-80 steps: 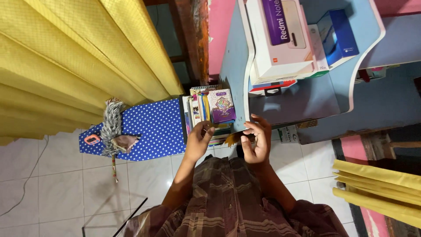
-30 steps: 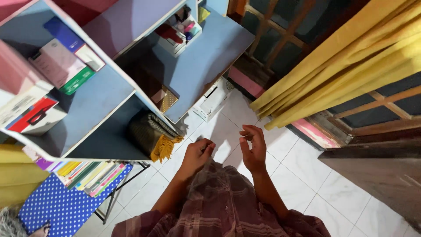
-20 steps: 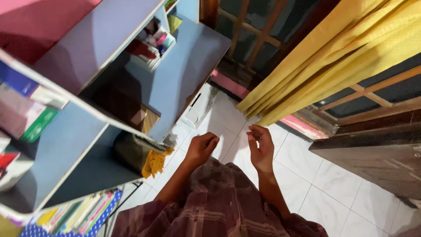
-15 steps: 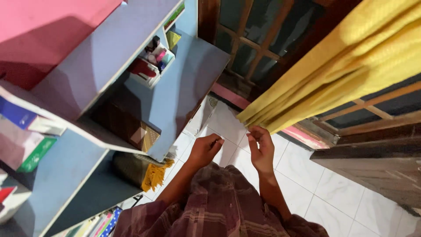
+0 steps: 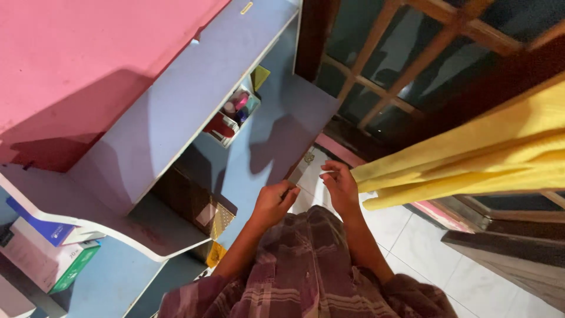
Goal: The person removes books and boxes from a bookshelf one by one, briefly turns them over, and places them on a nearby ironing board. The person continues this process for several items, including books, a calendar, and small boxes.
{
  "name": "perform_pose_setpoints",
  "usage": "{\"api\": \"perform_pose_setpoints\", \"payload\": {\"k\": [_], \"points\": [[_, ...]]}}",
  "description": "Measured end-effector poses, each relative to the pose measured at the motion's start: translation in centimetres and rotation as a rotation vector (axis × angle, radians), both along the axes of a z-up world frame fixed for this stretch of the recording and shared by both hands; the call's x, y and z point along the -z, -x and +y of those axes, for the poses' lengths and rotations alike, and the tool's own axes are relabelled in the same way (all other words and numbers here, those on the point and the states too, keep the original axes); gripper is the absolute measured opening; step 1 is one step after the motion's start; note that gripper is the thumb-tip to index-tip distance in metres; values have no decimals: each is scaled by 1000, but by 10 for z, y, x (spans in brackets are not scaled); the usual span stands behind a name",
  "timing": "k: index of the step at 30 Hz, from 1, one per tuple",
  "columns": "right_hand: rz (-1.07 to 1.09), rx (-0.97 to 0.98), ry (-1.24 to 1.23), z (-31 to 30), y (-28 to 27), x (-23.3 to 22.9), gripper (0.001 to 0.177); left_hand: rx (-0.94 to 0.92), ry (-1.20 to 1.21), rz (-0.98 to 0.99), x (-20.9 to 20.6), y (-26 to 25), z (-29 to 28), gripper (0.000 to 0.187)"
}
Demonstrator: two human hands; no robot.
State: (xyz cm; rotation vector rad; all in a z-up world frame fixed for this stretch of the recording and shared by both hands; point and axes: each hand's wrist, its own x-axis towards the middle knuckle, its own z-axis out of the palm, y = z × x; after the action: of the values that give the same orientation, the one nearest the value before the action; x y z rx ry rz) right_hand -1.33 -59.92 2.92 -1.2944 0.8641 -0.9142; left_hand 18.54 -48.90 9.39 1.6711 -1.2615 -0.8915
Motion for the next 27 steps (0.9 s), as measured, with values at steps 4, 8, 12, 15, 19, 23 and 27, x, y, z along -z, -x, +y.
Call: {"api": "perform_pose_setpoints", "payload": {"k": [4,8,12,15,19,23,27], "points": [[150,-59,-19,-43,-36,33,37,-87,112,-44,20,-21,3,22],[277,-177,73,-101,-87,54,40,-321,-3,85,24,-38,0,23],[408,-290,75,-160,-128,90,47,-485,-86,79,27,-42,-17,24],[417,-383,77,-210,-163,128,55,-580,-83,51,25,-37,-39,25],[577,-473,197,-266,-201,151,61,-685,-115,47,14,-30,-73,24],[639,-505,352,-306,-240,159,66,-750,-179,8,1,-23,-106,23],[770,-561,353,-340,-278,165,75,-838,-175,10,-4,-9,-129,21]]}}
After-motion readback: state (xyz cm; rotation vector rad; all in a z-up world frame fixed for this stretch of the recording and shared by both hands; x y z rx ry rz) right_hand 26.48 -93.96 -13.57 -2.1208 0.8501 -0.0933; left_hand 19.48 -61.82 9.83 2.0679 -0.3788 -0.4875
